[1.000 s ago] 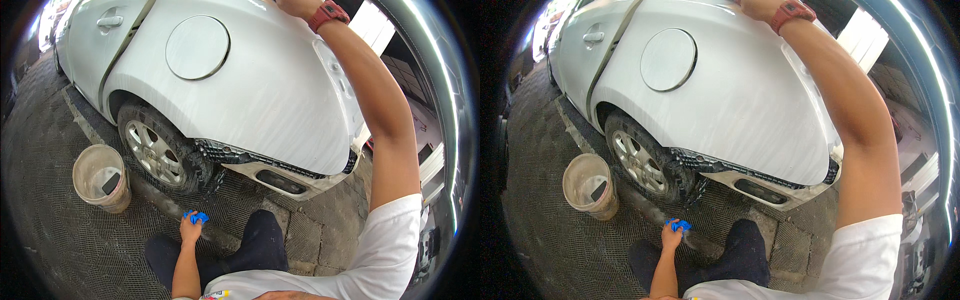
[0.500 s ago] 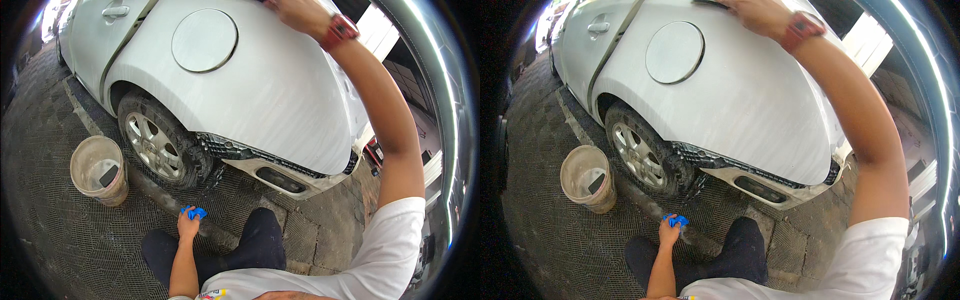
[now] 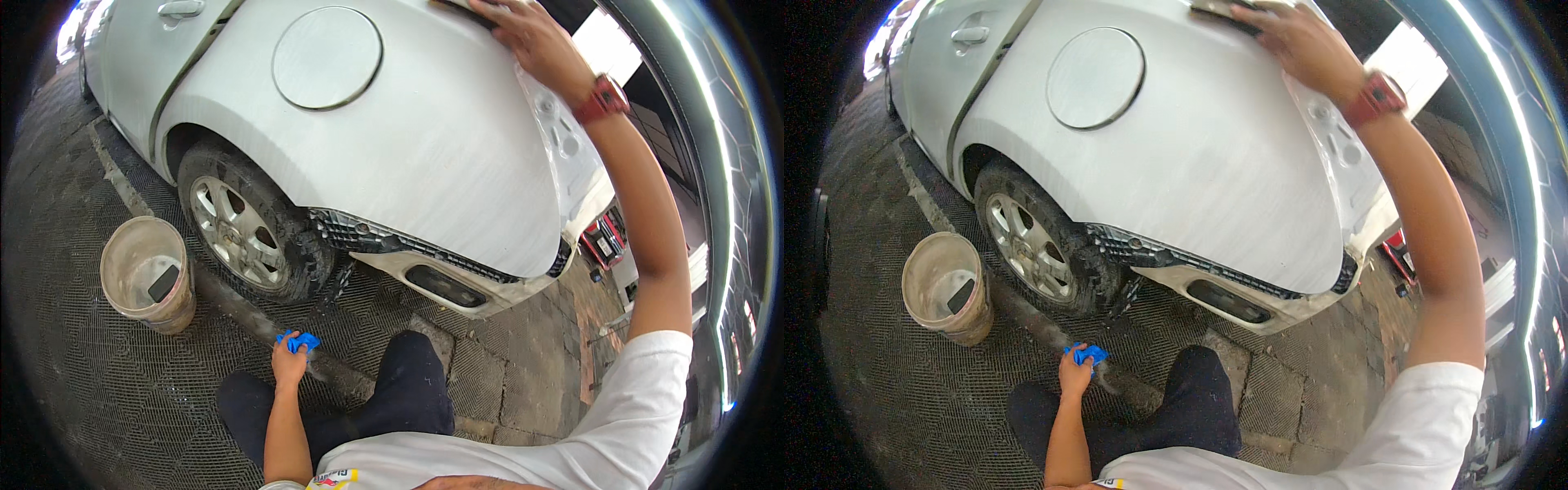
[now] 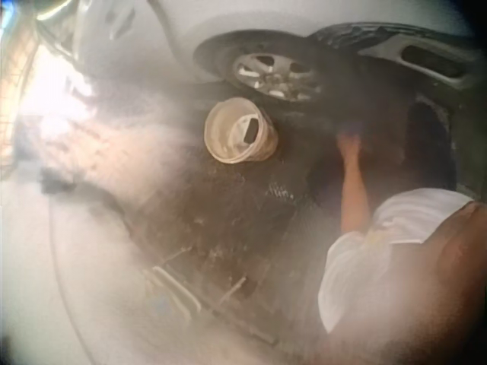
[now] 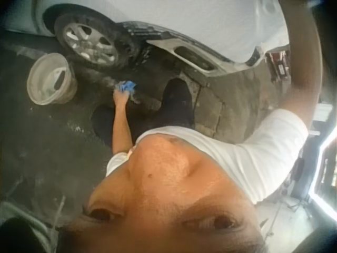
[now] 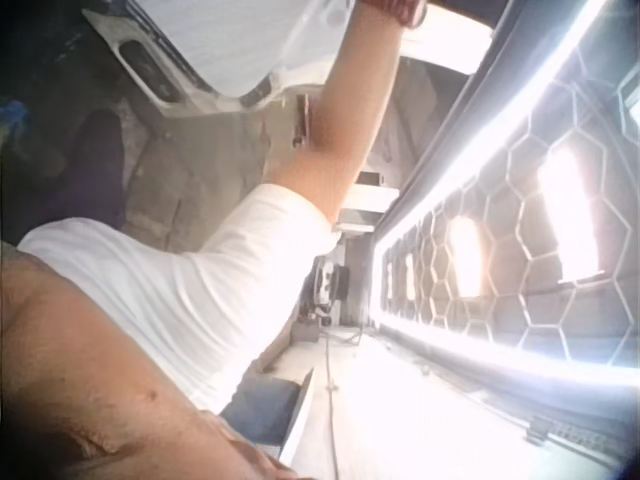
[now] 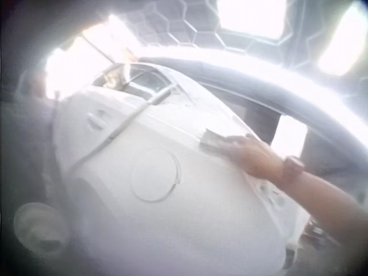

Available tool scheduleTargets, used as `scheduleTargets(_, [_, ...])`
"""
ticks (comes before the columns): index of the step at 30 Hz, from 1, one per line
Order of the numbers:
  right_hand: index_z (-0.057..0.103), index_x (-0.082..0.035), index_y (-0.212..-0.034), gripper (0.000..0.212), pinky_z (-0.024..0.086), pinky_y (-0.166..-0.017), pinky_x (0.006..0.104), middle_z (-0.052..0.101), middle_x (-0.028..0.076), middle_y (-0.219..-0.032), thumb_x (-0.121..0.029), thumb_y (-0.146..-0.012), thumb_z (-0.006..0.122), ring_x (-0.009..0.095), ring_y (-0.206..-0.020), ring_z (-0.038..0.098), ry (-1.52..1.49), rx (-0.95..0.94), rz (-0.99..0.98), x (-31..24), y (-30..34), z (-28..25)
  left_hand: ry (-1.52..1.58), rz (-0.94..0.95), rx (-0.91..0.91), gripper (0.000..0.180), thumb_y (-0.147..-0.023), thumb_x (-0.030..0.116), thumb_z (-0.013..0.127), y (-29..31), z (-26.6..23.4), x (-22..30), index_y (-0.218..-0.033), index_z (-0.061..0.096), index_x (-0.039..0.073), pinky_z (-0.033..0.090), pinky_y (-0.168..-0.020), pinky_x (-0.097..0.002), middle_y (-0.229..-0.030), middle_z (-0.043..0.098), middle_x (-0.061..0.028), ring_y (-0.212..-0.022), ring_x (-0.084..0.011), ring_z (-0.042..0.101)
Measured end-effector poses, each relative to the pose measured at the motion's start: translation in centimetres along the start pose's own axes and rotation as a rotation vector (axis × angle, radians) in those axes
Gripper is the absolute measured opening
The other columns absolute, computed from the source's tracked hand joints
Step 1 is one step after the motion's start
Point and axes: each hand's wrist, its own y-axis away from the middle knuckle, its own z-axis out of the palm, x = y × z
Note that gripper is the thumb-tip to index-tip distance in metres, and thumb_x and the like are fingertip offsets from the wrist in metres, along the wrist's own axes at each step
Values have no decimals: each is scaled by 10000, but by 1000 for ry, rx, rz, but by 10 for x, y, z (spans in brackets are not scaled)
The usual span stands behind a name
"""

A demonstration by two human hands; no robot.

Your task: The person wipes the front fender of a white car with a blue cloth and a small black tool, repeatedly dipping the cloth into a bucket of water. The person scrubs and wipes the surface around the fuel cap and lower fender area.

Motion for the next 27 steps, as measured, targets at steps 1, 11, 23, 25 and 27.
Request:
scheduleTargets(1, [466, -205, -1733, 512, 349, -1380, 497, 563, 142, -1702, -211, -1223, 420, 333, -1578, 520, -25, -11, 31, 13, -12, 5, -3, -5, -7, 485, -981, 260, 834, -4, 2, -2, -1455, 747, 204, 502, -1199, -580, -1546, 622, -245, -1441, -474, 595])
scheduleTargets(11, [482, -281, -1728, 622, 342, -1390, 512, 572, 164, -1689, -69, -1143, 493, 324, -1560, 538, 3, -95, 160, -34, 44, -26, -7, 0, -28, 480, -997, 238, 823, 0, -12, -2, -1467, 742, 183, 511, -1190, -563, -1555, 616, -229, -1432, -466, 609])
scheduleTargets(23, [570, -321, -1688, 596, 525, -1176, 452, 660, 76, -1573, -148, -1127, 672, 307, -1230, 629, 143, 219, -37, 96, 97, 49, -40, 60, 23, 474, -940, 181, 855, 1, -5, 3, -1407, 781, 147, 536, -1149, -523, -1393, 727, -214, -1311, -432, 700])
scheduleTargets(25, [548, -209, -1689, 586, 453, -1274, 456, 641, 122, -1621, -82, -1118, 587, 288, -1415, 603, 133, 130, 18, 92, 60, 33, -40, 41, 22, 473, -940, 184, 852, -1, -5, -1, -1406, 782, 151, 537, -1144, -523, -1382, 735, -216, -1308, -433, 702])
scheduleTargets(27, [512, -144, -1706, 628, 446, -1284, 474, 637, 149, -1638, -71, -1089, 600, 287, -1496, 600, 96, 112, 64, 89, 51, 28, -35, 26, 20, 471, -940, 189, 848, 0, -3, 0, -1405, 783, 156, 534, -1146, -524, -1383, 735, -217, -1314, -435, 699])
